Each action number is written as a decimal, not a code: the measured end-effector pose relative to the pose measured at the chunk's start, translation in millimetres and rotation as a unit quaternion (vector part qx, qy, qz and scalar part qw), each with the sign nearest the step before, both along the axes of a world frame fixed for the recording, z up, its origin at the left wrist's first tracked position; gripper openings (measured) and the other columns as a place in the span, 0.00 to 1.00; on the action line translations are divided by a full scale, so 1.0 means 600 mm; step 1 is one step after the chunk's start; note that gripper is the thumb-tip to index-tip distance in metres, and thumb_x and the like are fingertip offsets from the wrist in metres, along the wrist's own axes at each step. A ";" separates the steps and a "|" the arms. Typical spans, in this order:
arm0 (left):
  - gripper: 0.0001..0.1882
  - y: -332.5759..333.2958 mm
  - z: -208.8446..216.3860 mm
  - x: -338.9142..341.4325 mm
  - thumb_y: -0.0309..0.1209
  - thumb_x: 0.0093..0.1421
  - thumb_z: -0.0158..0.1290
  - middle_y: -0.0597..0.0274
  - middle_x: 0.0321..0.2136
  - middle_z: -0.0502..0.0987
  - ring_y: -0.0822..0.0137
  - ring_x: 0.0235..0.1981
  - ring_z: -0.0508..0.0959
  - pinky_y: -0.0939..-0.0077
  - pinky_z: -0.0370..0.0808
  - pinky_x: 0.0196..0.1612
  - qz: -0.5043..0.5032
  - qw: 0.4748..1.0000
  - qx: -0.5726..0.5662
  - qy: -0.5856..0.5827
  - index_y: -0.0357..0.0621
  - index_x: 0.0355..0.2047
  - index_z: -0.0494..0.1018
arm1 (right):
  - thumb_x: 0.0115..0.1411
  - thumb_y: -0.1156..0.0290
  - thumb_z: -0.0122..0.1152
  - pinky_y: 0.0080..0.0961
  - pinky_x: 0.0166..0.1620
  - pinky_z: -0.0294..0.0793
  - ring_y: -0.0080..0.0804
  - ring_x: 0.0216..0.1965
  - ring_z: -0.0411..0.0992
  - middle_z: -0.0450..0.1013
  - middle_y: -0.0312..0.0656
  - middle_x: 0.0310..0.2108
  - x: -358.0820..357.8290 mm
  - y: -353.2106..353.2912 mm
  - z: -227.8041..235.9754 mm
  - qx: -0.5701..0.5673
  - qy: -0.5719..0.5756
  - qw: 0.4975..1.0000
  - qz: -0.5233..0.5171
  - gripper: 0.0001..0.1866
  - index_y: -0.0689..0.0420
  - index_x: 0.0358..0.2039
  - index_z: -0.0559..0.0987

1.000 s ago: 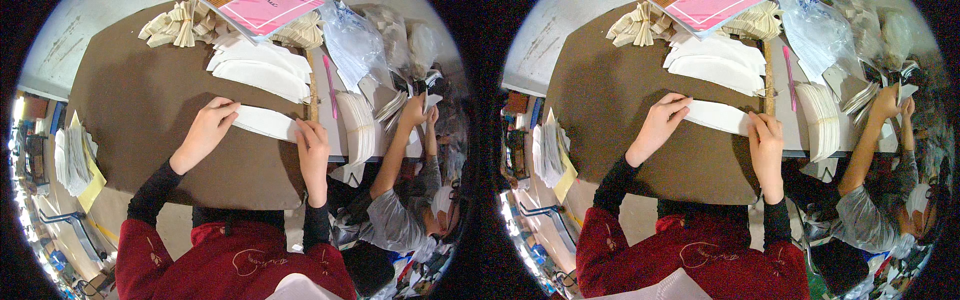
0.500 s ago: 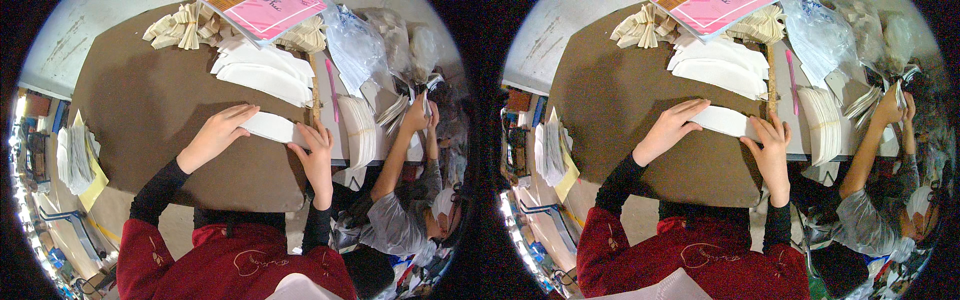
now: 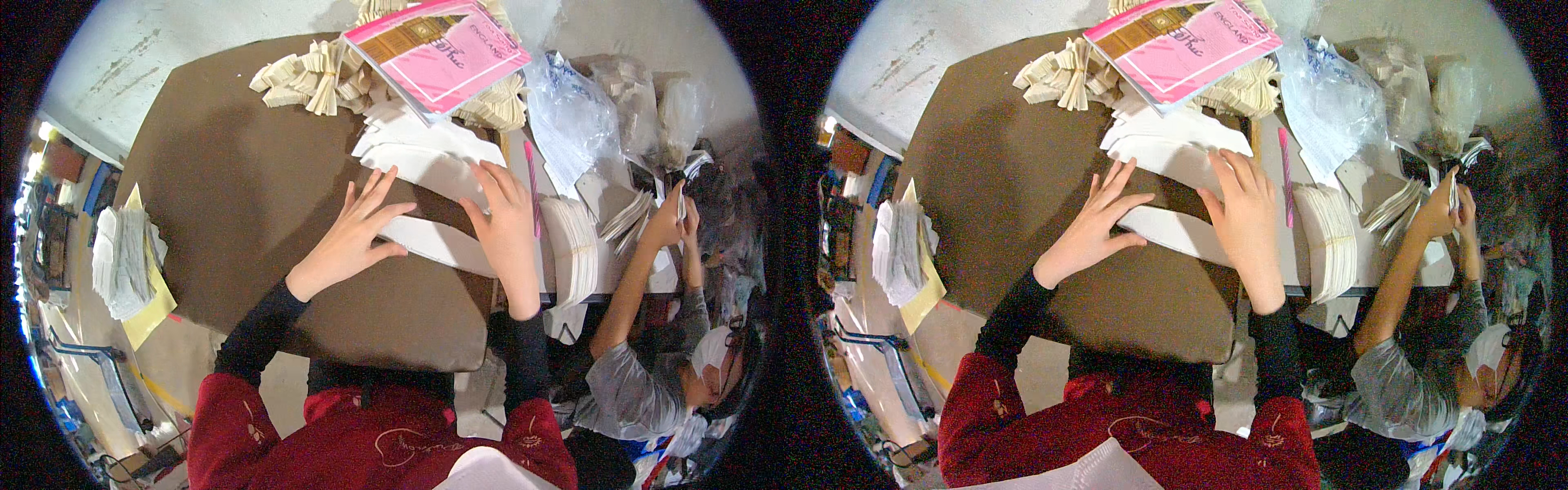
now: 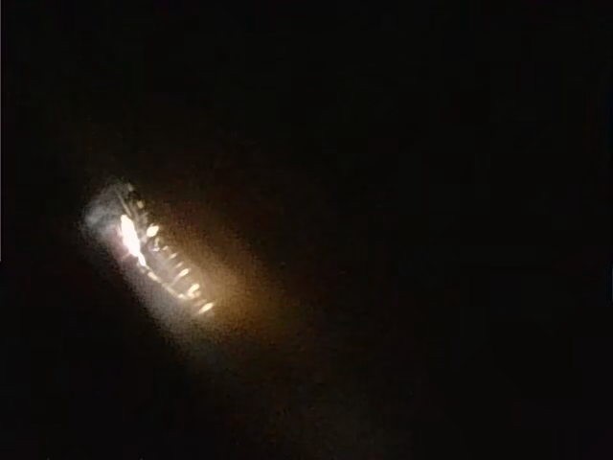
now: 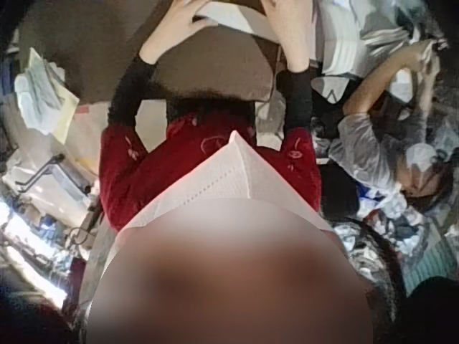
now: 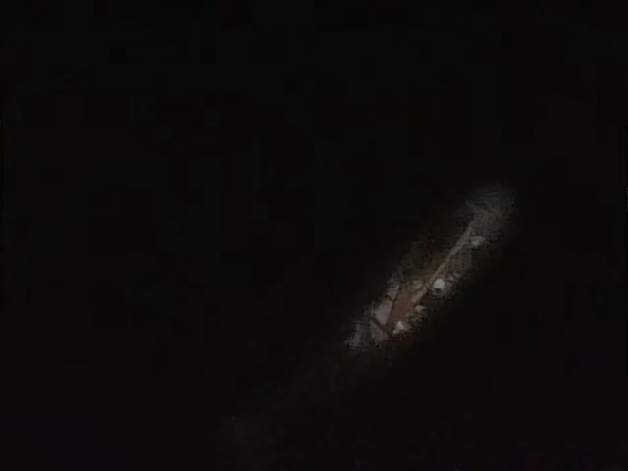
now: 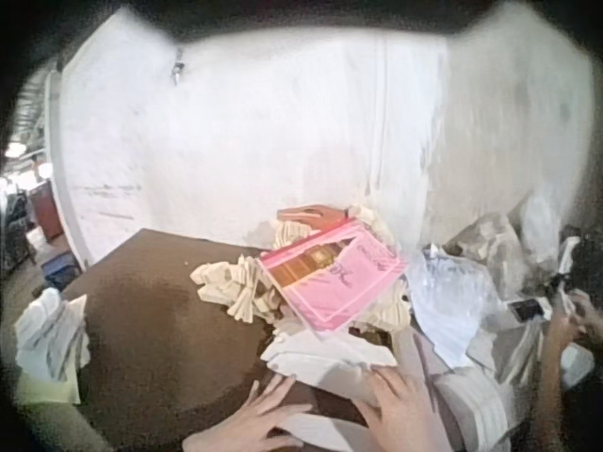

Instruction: The person repeatedly folds white paper pieces in half and stacks them on the table. The person also briefly handles a printed document and a pink card. A coworker is visible across the table performing similar folding actions.

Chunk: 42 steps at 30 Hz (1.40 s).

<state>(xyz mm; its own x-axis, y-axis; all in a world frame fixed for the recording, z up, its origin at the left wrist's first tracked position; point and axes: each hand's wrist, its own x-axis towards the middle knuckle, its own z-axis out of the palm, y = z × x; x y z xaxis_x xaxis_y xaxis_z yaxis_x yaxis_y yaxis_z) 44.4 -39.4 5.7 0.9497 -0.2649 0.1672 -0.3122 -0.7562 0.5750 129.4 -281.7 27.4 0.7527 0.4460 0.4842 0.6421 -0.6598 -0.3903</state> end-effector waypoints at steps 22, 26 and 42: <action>0.55 -0.015 0.043 -0.033 0.74 0.60 0.35 0.48 0.72 0.51 0.53 0.72 0.54 0.53 0.52 0.72 -0.059 0.781 -0.616 0.090 0.45 0.73 0.41 | 0.59 0.79 0.66 0.30 0.57 0.72 0.33 0.54 0.72 0.74 0.49 0.52 -0.149 0.005 0.020 0.364 0.324 0.873 0.038 0.30 0.64 0.61 0.66; 0.49 -0.061 0.018 -0.061 0.70 0.63 0.29 0.48 0.59 0.69 0.49 0.62 0.68 0.51 0.63 0.66 -0.044 0.645 -0.728 0.227 0.49 0.73 0.42 | 0.58 0.77 0.68 0.34 0.56 0.72 0.38 0.53 0.73 0.74 0.51 0.50 -0.224 0.028 0.015 0.264 0.447 0.854 0.008 0.20 0.61 0.50 0.75; 0.38 -0.104 -0.016 -0.095 0.58 0.73 0.31 0.57 0.61 0.65 0.66 0.63 0.66 0.66 0.64 0.65 -0.045 0.647 -0.684 0.334 0.42 0.70 0.52 | 0.48 0.87 0.69 0.29 0.46 0.75 0.42 0.46 0.75 0.71 0.45 0.44 -0.194 0.039 0.022 0.154 0.145 0.977 0.007 0.16 0.59 0.35 0.74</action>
<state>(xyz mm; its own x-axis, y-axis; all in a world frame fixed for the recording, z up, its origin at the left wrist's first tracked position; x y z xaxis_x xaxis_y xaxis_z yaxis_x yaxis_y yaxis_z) -12.8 -101.9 -3.7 0.9219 -0.3624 -0.1370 0.3451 0.6073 0.7156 12.8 -258.2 40.9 0.8729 0.3244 0.3644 0.4834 -0.4749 -0.7354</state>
